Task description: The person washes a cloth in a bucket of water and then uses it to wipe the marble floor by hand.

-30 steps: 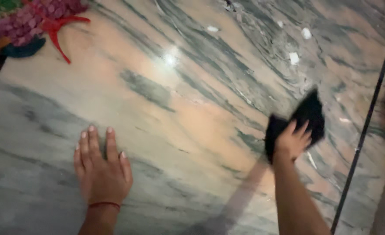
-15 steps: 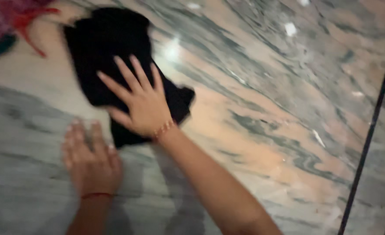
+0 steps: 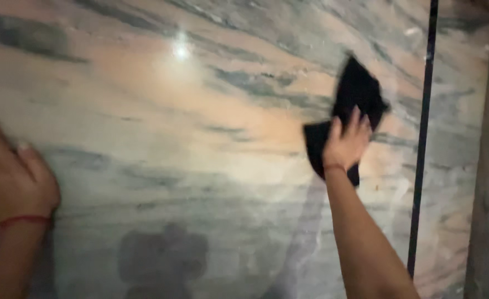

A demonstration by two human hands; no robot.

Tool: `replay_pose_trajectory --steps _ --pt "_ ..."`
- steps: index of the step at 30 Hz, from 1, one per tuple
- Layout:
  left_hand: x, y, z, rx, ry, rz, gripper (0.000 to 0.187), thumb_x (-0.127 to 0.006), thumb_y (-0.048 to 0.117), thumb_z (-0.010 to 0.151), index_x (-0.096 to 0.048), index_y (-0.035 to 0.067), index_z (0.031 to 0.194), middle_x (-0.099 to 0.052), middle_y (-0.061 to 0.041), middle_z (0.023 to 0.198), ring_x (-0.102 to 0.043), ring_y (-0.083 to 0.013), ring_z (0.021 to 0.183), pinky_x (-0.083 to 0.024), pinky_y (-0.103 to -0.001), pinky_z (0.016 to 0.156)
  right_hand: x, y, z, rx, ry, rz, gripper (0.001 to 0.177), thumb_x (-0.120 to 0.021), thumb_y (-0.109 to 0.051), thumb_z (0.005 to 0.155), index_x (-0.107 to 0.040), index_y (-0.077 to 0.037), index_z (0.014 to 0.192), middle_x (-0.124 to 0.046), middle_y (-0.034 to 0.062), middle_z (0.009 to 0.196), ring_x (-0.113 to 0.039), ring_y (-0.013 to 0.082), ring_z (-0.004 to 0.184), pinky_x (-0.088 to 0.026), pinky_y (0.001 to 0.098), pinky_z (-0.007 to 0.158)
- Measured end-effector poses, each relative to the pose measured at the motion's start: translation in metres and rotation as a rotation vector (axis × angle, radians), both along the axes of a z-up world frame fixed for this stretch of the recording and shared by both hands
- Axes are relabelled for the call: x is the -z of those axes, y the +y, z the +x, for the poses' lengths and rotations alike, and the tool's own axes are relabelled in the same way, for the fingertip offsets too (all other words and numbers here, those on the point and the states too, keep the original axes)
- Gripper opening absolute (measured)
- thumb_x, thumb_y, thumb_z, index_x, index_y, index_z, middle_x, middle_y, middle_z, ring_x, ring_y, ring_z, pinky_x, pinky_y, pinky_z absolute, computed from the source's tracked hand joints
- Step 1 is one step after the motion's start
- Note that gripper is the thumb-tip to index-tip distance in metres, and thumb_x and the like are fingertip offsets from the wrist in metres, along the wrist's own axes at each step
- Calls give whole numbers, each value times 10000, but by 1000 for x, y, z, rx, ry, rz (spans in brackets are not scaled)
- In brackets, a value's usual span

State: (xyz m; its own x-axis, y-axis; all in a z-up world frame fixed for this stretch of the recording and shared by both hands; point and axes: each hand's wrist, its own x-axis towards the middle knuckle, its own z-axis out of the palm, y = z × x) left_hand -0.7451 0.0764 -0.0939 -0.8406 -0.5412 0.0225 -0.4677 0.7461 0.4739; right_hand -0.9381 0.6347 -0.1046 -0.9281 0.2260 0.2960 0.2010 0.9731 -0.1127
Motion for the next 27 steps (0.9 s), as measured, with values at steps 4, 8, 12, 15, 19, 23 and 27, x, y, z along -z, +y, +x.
replay_pose_trajectory --steps 4,8,12,15,19,23,27 --pt "0 -5 9 134 57 -302 501 -486 134 1079 -418 -56 1537 -401 -329 1586 -372 -460 1486 -251 -558 1224 17 -22 109 352 -108 88 765 -392 -621 1062 -504 11 1477 -274 228 1675 -219 445 1527 -192 645 1171" --pt "-22 24 4 184 190 -39 425 -483 148 1097 -470 -64 1465 -414 -315 1580 -325 -467 1502 -156 -644 1239 1 -176 193 -23 -35 74 623 -550 -476 1006 -614 23 1372 -315 286 1640 -215 488 1569 -173 658 1241" --pt "-45 77 8 317 229 14 437 -513 172 1093 -532 -18 1486 -482 -240 1565 -387 -414 1498 -151 -618 1270 -41 -339 259 -492 -348 -288 700 -579 -506 805 -599 -179 1423 -353 234 1629 -187 517 1519 -83 714 1168" --pt "-58 99 13 369 249 -46 385 -535 192 1135 -561 10 1472 -522 -208 1564 -407 -397 1517 -158 -586 1331 -42 -375 255 -948 -340 -311 745 -522 -479 905 -408 -143 1561 -315 187 1671 -250 407 1572 -146 611 1241" --pt "-72 134 0 359 268 -47 388 -554 180 1115 -544 1 1459 -529 -193 1550 -401 -399 1564 -148 -586 1328 -17 -359 189 -1324 -389 -632 482 -464 -395 1079 -414 -275 1543 -381 47 1635 -342 261 1553 -256 468 1318" --pt "-70 201 -34 304 361 72 464 -544 155 1101 -459 18 1536 -475 -183 1597 -347 -389 1545 -124 -599 1279 -22 -265 85 -1056 -169 -92 616 -615 -427 919 -500 -248 1498 -415 83 1622 -341 328 1537 -280 559 1255" --pt "-48 297 -79 422 288 136 643 -588 182 1006 -391 38 1601 -415 -169 1648 -304 -370 1566 -131 -596 1291 -36 -98 8 -718 -62 -194 699 -721 -410 845 -522 -244 1494 -425 117 1613 -350 384 1524 -260 563 1258"
